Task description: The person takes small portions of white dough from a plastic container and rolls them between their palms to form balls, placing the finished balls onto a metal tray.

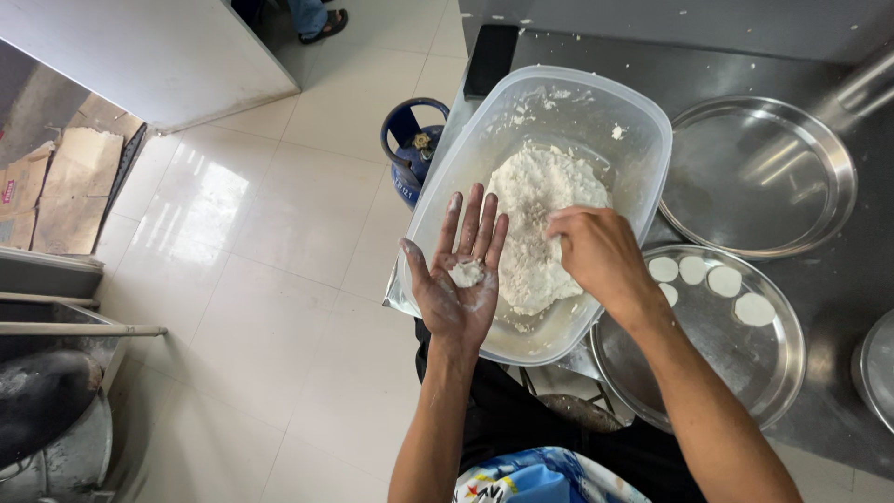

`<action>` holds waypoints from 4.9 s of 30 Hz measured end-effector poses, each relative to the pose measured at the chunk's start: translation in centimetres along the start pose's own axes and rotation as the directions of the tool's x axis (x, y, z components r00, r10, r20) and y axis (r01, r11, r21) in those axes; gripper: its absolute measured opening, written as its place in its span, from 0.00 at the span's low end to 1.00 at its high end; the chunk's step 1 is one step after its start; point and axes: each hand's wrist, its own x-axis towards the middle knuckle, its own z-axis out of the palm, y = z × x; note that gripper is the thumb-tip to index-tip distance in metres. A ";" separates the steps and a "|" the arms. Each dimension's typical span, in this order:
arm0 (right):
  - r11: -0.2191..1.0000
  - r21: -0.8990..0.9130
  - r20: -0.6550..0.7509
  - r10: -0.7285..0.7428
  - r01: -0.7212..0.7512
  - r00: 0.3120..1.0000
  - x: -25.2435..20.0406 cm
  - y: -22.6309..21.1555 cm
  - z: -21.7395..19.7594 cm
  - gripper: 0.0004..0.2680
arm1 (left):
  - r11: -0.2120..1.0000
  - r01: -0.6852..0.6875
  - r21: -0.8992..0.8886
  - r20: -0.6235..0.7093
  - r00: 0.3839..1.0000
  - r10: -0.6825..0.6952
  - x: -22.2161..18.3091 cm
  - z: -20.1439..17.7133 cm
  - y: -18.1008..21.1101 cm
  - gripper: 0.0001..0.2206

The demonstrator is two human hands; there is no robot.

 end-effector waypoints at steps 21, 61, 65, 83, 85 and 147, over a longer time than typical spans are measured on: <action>0.758 -0.125 -0.089 -0.651 0.640 0.754 -3.8 -6.7 0.5 0.36 | 0.901 0.174 0.397 0.215 0.937 -0.275 -1.7 0.0 -4.9 0.46; 0.949 -0.130 -0.381 -0.317 0.289 0.869 -2.9 0.7 -2.6 0.32 | 0.868 0.390 0.307 0.043 0.906 -0.422 -3.1 -3.7 -3.2 0.34; 0.938 0.335 -0.455 0.077 0.090 0.887 -8.2 0.7 -1.5 0.12 | 0.730 0.176 0.660 0.018 0.968 -0.249 -3.8 -1.5 -3.3 0.25; 0.096 0.994 -0.001 0.453 -0.047 0.892 -19.2 7.6 1.5 0.14 | -0.101 -0.472 0.876 0.383 0.807 -0.449 -8.1 -1.6 -11.2 0.21; 0.175 0.980 0.005 0.460 -0.096 0.888 -19.7 7.5 1.3 0.17 | -0.110 -0.468 0.877 0.382 0.816 -0.434 -8.4 -2.2 -11.7 0.19; 0.674 0.686 -0.253 0.575 -0.274 0.778 -21.5 10.8 2.2 0.29 | 0.280 0.298 0.913 -0.113 0.842 -0.527 -6.4 -10.5 -19.3 0.15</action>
